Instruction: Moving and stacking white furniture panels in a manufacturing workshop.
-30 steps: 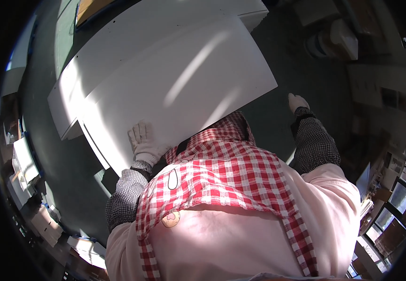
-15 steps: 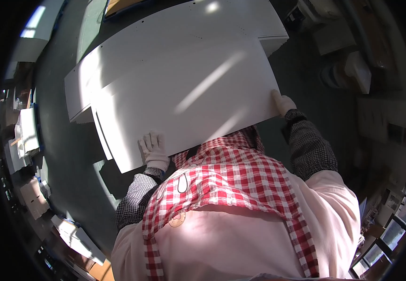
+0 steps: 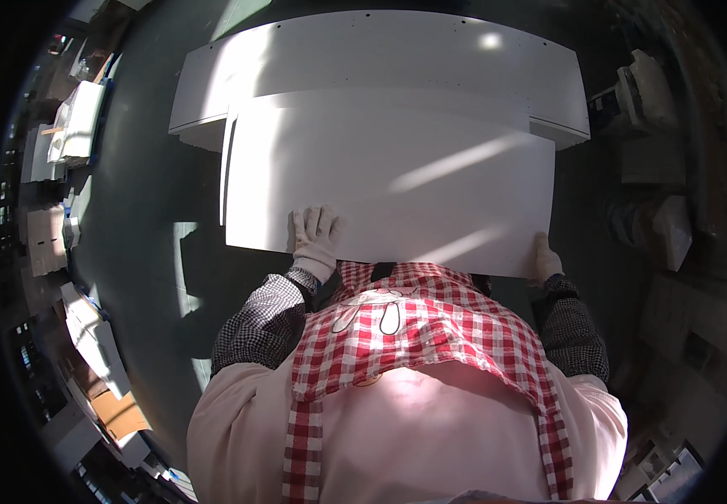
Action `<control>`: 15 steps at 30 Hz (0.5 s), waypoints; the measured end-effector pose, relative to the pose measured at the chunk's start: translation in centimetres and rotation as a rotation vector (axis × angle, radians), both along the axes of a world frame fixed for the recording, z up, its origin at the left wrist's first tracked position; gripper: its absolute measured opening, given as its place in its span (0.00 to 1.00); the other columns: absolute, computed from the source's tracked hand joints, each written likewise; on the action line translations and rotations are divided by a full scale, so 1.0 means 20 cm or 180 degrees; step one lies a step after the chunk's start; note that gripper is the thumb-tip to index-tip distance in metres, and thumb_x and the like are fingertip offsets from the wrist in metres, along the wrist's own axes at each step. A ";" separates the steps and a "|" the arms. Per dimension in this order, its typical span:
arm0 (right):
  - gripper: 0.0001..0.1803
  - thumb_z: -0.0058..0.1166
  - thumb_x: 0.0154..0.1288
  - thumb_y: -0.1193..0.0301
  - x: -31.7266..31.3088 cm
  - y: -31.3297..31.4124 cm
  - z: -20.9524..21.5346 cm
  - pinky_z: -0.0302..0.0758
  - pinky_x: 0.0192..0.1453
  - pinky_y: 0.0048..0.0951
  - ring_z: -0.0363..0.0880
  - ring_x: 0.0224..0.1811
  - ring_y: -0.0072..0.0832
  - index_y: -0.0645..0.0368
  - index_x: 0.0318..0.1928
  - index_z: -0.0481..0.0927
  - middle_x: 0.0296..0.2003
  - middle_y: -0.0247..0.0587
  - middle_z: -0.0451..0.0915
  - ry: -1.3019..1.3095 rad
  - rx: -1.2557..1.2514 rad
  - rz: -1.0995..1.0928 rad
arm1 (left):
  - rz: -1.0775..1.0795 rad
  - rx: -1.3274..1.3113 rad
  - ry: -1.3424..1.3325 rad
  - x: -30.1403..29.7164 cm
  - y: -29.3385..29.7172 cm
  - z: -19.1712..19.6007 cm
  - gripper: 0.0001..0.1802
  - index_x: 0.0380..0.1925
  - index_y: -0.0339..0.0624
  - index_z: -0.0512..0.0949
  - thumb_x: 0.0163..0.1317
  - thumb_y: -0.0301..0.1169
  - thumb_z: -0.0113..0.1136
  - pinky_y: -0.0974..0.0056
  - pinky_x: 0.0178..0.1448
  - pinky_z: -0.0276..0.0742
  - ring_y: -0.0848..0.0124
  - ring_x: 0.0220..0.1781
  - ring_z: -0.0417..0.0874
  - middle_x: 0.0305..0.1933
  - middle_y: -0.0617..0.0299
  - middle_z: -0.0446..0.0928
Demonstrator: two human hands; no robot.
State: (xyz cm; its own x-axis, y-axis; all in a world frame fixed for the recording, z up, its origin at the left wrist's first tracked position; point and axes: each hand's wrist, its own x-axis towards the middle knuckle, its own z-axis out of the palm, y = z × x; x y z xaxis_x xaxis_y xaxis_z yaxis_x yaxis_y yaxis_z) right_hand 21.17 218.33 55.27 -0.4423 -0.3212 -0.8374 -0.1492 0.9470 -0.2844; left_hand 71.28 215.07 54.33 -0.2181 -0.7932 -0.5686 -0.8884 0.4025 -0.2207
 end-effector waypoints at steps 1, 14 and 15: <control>0.56 0.35 0.65 0.26 0.00 0.02 0.01 0.81 0.55 0.56 0.77 0.61 0.55 0.68 0.69 0.66 0.62 0.59 0.74 0.0019 -0.0024 0.0011 | -0.0116 -0.0061 0.0162 0.03 0.01 -0.04 0.37 0.77 0.54 0.54 0.68 0.40 0.47 0.27 0.76 0.19 0.47 0.82 0.40 0.81 0.53 0.46; 0.48 0.32 0.66 0.26 0.09 0.02 0.33 0.68 0.19 0.39 0.73 0.17 0.35 0.63 0.36 0.80 0.19 0.42 0.74 0.0660 -0.0227 0.0282 | -0.0417 -0.0404 0.1492 0.08 -0.04 0.42 0.31 0.67 0.55 0.68 0.62 0.40 0.55 0.32 0.78 0.42 0.57 0.76 0.58 0.70 0.57 0.64; 0.47 0.33 0.66 0.26 0.09 0.00 0.41 0.68 0.19 0.39 0.72 0.17 0.34 0.63 0.34 0.80 0.18 0.41 0.73 0.0732 -0.0082 0.0276 | -0.0528 -0.0476 0.1542 0.10 -0.05 0.40 0.34 0.70 0.51 0.67 0.61 0.39 0.56 0.33 0.79 0.45 0.56 0.76 0.58 0.73 0.54 0.62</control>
